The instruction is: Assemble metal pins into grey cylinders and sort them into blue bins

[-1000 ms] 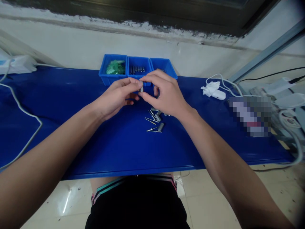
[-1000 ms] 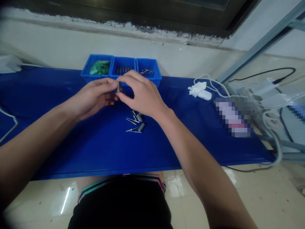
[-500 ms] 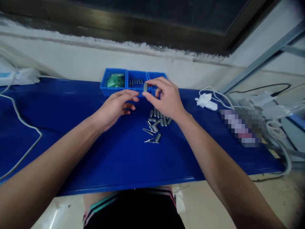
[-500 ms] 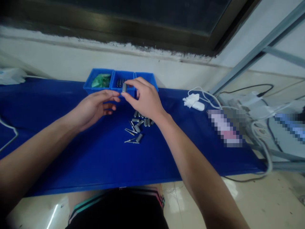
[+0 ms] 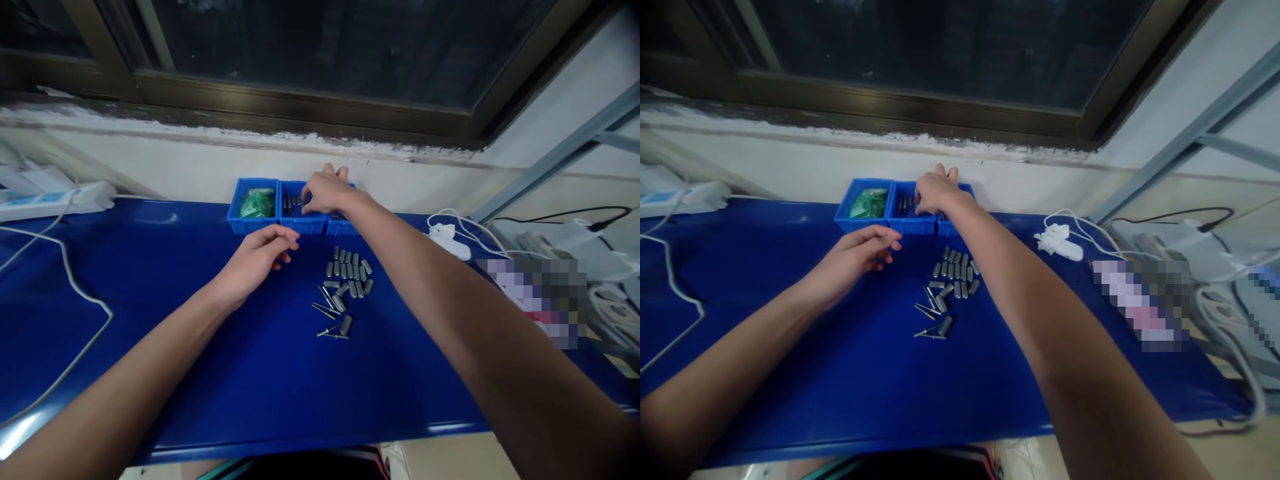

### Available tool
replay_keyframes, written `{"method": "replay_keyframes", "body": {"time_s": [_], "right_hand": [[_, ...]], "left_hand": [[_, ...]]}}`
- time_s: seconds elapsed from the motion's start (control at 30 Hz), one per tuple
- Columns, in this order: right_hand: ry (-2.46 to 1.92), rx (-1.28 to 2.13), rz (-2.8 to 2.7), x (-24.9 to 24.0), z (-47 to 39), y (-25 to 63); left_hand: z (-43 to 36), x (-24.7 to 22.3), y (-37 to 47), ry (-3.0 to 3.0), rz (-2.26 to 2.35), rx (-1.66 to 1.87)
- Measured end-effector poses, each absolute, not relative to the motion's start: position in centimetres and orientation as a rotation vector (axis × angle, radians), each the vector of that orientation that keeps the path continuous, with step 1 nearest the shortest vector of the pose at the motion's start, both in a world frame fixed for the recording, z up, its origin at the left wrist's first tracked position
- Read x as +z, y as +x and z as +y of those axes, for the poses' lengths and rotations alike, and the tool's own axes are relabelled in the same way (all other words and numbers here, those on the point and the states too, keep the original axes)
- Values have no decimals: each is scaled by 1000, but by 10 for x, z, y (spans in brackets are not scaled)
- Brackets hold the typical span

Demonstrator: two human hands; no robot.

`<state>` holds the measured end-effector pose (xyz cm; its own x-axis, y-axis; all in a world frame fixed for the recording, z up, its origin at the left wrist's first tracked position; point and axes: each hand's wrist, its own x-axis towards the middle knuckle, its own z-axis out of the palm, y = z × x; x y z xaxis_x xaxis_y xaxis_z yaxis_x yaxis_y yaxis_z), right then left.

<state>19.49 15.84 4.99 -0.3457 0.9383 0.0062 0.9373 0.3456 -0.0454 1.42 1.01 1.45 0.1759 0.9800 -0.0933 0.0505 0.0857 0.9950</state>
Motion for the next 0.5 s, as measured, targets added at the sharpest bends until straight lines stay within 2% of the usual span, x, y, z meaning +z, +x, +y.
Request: {"method": "replay_keyframes", "body": {"time_s": [0.17, 0.5], "right_hand": [[-1733, -69, -2649, 49, 160, 188], [-1787, -80, -2689, 49, 161, 181]], "left_hand": [[11, 14, 15, 1253, 1136, 980], [9, 17, 16, 1260, 1143, 954]]}}
